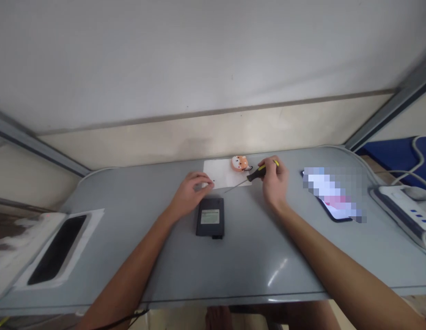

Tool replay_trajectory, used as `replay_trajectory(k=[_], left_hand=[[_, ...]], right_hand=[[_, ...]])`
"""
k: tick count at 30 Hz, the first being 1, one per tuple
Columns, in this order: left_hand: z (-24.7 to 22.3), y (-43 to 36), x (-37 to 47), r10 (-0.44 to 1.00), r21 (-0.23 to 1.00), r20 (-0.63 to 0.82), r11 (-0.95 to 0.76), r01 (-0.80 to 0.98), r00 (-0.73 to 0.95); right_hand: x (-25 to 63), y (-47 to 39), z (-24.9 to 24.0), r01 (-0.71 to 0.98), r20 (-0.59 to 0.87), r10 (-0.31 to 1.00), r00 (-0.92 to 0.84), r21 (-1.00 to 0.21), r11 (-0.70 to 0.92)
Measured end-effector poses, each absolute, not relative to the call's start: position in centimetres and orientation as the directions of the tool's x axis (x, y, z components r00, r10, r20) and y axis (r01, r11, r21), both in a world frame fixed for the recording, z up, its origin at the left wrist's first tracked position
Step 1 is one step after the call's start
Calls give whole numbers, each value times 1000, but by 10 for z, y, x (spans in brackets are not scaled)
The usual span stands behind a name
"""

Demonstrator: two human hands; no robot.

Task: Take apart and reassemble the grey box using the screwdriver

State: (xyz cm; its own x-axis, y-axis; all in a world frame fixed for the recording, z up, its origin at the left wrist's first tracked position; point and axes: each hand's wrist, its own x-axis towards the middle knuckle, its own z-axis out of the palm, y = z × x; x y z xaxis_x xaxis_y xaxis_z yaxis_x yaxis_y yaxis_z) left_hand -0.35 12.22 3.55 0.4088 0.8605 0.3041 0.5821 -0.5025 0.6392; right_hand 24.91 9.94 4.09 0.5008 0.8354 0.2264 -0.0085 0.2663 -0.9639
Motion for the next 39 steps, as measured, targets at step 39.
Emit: replay_trajectory(k=[39], left_hand=[[43, 29, -24, 627, 371, 142, -751, 546, 766]], right_hand=[[253, 79, 52, 400, 602, 748, 280, -781, 479]])
